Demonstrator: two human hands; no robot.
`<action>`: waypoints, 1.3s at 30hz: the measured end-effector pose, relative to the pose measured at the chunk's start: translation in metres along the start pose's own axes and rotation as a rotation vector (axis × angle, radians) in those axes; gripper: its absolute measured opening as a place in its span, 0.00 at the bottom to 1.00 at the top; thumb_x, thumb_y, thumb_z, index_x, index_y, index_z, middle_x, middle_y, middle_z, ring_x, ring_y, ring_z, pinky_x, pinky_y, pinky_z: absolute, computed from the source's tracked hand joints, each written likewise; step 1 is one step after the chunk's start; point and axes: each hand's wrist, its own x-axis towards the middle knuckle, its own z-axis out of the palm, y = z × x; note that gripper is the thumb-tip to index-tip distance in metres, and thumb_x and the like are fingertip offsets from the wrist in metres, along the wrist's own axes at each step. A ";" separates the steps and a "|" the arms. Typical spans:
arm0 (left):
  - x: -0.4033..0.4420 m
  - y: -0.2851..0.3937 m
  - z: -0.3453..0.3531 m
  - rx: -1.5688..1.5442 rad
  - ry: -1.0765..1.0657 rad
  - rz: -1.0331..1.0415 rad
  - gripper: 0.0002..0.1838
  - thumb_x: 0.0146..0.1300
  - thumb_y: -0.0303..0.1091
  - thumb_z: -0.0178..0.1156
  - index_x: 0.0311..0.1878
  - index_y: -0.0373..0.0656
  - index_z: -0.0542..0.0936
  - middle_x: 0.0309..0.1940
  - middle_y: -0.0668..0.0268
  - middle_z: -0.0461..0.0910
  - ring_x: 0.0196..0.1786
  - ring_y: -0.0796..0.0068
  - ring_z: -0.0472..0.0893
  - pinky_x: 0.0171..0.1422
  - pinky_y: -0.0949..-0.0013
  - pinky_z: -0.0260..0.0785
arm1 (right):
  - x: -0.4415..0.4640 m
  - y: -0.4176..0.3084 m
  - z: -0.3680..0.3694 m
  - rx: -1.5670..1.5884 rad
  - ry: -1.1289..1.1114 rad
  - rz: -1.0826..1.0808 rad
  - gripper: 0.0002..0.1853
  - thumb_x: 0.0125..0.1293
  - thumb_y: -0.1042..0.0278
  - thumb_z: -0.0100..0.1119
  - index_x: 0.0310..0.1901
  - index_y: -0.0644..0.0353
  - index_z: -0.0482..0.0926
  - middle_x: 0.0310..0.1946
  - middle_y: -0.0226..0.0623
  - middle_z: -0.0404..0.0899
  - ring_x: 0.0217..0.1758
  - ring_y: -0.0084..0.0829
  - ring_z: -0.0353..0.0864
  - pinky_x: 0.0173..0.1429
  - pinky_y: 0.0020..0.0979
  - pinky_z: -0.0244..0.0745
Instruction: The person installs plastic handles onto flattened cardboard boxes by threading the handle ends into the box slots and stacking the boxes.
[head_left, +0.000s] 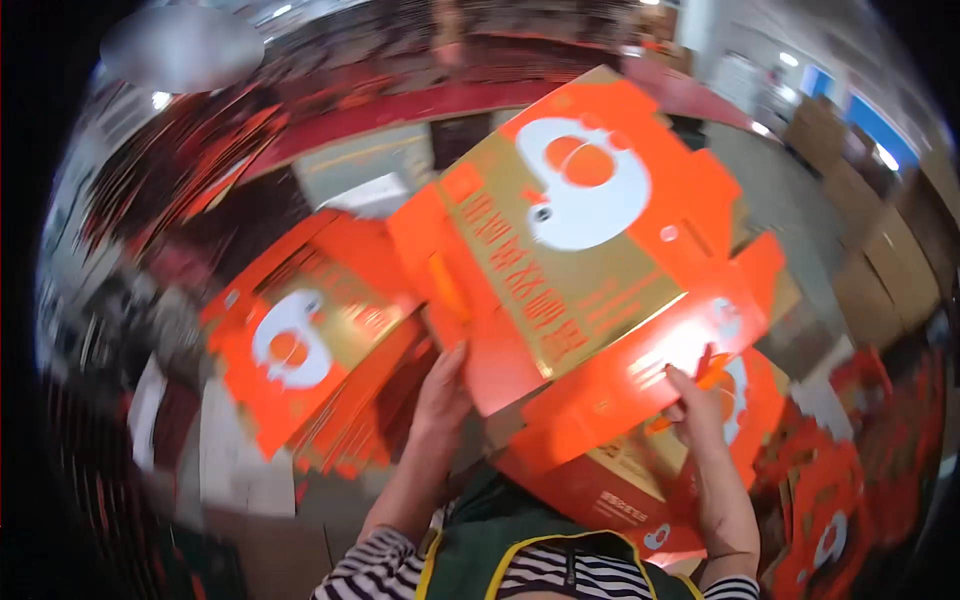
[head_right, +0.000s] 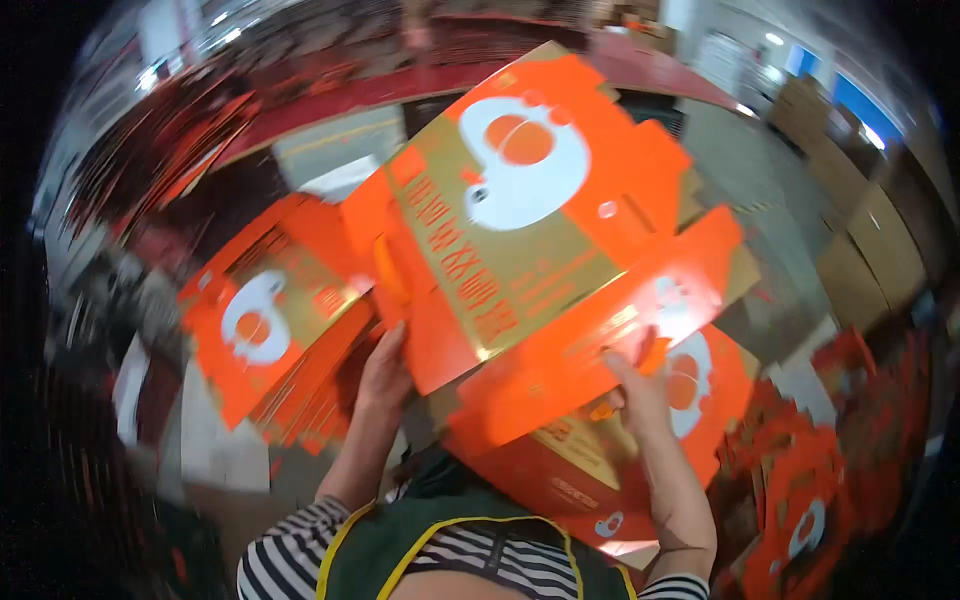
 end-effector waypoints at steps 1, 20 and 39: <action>-0.001 -0.008 0.007 -0.014 -0.034 0.048 0.20 0.67 0.38 0.51 0.59 0.39 0.69 0.53 0.64 0.76 0.55 0.71 0.76 0.61 0.64 0.67 | 0.004 -0.013 0.001 0.013 -0.034 -0.036 0.22 0.60 0.72 0.59 0.54 0.54 0.63 0.27 0.27 0.73 0.14 0.14 0.62 0.14 0.17 0.51; -0.107 -0.008 -0.056 0.371 0.193 -0.103 0.22 0.70 0.46 0.43 0.57 0.38 0.69 0.38 0.60 0.79 0.33 0.74 0.78 0.37 0.68 0.73 | 0.030 0.023 0.283 -1.336 -0.838 -1.959 0.22 0.53 0.72 0.51 0.52 0.68 0.70 0.44 0.43 0.77 0.30 0.32 0.81 0.29 0.29 0.75; -0.089 -0.009 -0.130 0.546 0.466 -0.135 0.18 0.70 0.44 0.45 0.52 0.40 0.74 0.34 0.62 0.80 0.29 0.76 0.78 0.32 0.72 0.72 | 0.039 0.087 0.331 -2.012 -1.176 -1.919 0.06 0.51 0.69 0.58 0.31 0.60 0.78 0.34 0.34 0.74 0.27 0.26 0.79 0.27 0.27 0.73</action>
